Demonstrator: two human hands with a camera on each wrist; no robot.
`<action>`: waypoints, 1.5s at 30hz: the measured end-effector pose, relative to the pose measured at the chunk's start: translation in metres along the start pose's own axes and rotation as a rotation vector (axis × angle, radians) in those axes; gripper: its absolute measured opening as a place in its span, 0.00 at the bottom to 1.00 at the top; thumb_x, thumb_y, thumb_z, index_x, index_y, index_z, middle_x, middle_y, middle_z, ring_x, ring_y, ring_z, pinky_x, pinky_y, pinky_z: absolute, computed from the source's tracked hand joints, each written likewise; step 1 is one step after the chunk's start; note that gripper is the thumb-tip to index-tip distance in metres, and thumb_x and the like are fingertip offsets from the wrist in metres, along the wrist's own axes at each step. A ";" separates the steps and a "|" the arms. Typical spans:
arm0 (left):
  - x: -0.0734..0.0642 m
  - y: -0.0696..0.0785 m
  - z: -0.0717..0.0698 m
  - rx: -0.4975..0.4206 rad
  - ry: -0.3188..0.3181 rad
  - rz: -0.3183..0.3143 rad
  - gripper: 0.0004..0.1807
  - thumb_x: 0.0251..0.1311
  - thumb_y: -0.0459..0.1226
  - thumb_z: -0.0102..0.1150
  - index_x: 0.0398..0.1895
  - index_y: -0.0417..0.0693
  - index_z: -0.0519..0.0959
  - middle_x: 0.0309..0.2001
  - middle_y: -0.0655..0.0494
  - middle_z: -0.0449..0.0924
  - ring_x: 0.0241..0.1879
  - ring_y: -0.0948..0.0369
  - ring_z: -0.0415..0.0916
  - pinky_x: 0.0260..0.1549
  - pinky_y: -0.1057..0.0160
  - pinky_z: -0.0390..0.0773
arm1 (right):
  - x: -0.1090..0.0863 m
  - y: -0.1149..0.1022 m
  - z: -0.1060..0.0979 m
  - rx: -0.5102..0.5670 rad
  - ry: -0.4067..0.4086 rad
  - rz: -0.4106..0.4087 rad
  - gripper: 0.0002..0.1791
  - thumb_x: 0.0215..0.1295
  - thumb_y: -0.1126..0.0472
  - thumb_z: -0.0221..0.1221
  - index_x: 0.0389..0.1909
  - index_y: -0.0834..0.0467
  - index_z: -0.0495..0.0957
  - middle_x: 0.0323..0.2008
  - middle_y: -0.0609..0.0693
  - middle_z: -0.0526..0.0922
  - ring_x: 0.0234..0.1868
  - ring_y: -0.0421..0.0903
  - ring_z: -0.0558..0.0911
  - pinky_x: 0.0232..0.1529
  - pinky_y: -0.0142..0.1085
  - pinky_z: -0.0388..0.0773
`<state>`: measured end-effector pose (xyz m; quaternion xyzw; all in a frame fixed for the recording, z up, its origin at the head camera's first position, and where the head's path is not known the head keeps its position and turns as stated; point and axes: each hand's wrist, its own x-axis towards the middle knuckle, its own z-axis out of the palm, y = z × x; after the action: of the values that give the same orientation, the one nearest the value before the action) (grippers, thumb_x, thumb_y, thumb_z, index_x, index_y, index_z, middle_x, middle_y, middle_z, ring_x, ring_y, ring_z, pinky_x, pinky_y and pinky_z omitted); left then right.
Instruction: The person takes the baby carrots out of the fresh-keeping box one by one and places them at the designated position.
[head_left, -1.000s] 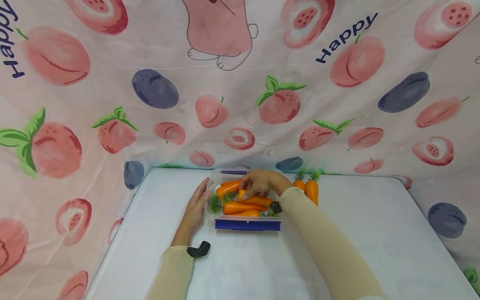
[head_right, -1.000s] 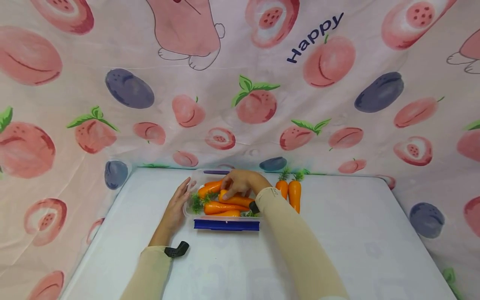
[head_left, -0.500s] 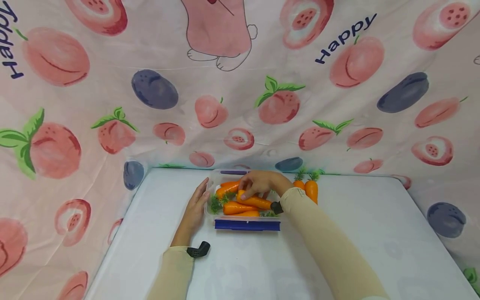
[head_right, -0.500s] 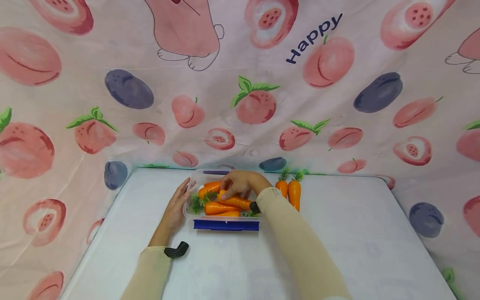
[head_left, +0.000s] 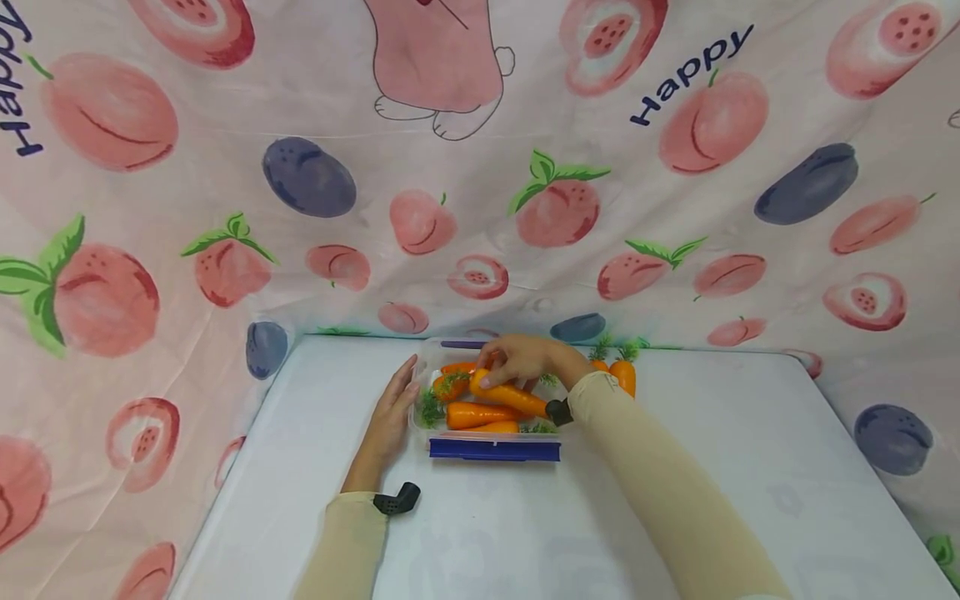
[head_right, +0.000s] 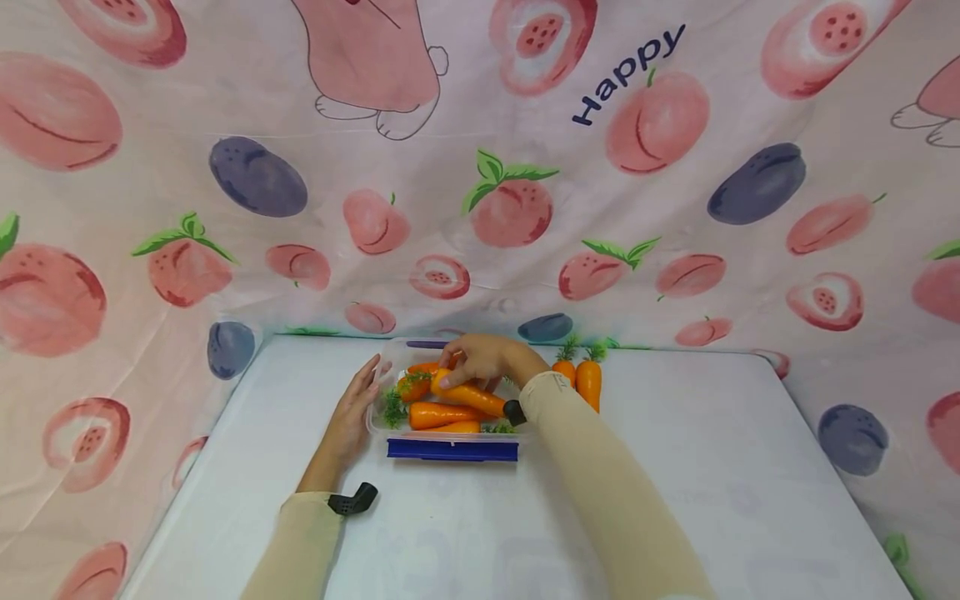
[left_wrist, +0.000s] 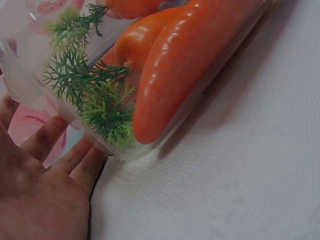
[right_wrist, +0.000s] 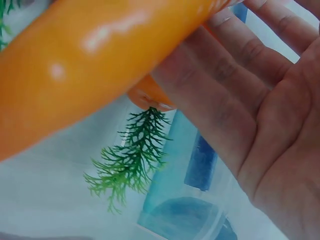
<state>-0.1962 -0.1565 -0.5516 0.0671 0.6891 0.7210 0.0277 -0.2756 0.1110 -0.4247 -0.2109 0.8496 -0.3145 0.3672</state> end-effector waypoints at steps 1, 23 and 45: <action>0.000 0.000 0.000 -0.004 -0.002 0.004 0.29 0.80 0.45 0.44 0.81 0.58 0.57 0.82 0.49 0.52 0.82 0.51 0.46 0.80 0.45 0.44 | -0.001 0.000 -0.001 0.004 0.001 -0.006 0.20 0.65 0.47 0.68 0.55 0.47 0.79 0.46 0.52 0.83 0.37 0.51 0.83 0.35 0.44 0.88; 0.000 0.000 -0.002 0.013 0.003 -0.023 0.28 0.79 0.47 0.45 0.80 0.64 0.59 0.82 0.51 0.52 0.82 0.52 0.46 0.81 0.45 0.44 | -0.020 0.003 -0.016 0.060 0.079 -0.048 0.22 0.66 0.44 0.67 0.55 0.49 0.78 0.44 0.52 0.81 0.39 0.50 0.81 0.35 0.43 0.87; 0.001 0.001 -0.001 0.026 0.011 -0.032 0.28 0.79 0.47 0.45 0.80 0.65 0.59 0.81 0.52 0.54 0.81 0.53 0.49 0.80 0.45 0.46 | -0.055 0.009 -0.030 0.195 0.188 -0.052 0.25 0.68 0.42 0.64 0.61 0.49 0.75 0.54 0.55 0.79 0.47 0.53 0.83 0.43 0.46 0.88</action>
<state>-0.1970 -0.1570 -0.5507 0.0525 0.6996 0.7118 0.0343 -0.2646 0.1610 -0.3881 -0.1657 0.8399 -0.4234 0.2966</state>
